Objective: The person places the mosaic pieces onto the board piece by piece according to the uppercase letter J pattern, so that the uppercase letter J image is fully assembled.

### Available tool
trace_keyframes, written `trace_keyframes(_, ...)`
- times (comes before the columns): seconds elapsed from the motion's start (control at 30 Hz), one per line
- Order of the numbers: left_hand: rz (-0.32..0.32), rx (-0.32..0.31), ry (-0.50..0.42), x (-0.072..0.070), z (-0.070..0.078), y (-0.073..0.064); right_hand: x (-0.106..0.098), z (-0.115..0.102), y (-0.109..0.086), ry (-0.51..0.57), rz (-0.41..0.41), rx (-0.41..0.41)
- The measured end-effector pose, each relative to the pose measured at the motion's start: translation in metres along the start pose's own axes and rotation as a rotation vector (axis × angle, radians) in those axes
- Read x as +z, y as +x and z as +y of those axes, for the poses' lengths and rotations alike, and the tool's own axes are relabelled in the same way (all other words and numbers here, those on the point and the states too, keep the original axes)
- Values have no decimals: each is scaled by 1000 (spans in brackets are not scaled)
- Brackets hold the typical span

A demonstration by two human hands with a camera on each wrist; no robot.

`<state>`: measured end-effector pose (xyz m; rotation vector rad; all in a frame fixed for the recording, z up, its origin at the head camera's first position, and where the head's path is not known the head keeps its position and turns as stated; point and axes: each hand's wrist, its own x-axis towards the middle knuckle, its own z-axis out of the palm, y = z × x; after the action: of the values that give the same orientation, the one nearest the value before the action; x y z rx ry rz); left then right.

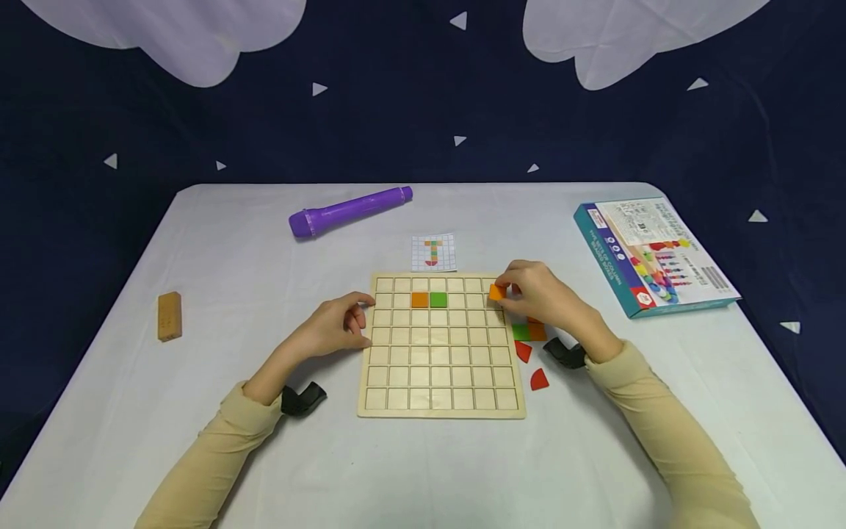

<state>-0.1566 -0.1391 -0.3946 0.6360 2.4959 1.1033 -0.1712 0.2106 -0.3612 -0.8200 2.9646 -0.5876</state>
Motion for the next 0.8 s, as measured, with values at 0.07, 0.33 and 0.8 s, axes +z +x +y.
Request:
trace_keyframes(0.07, -1, -1, -2, 0, 0, 0, 1, -2, 2, 2, -2, -20)
trace_keyframes(0.33, 0, -2, -3, 0, 1, 0, 8, -10, 12, 12, -29, -96)
trace_keyframes(0.8, -4, -6, -9, -1, 4, -1, 21, -27, 35, -34, -125, -166)
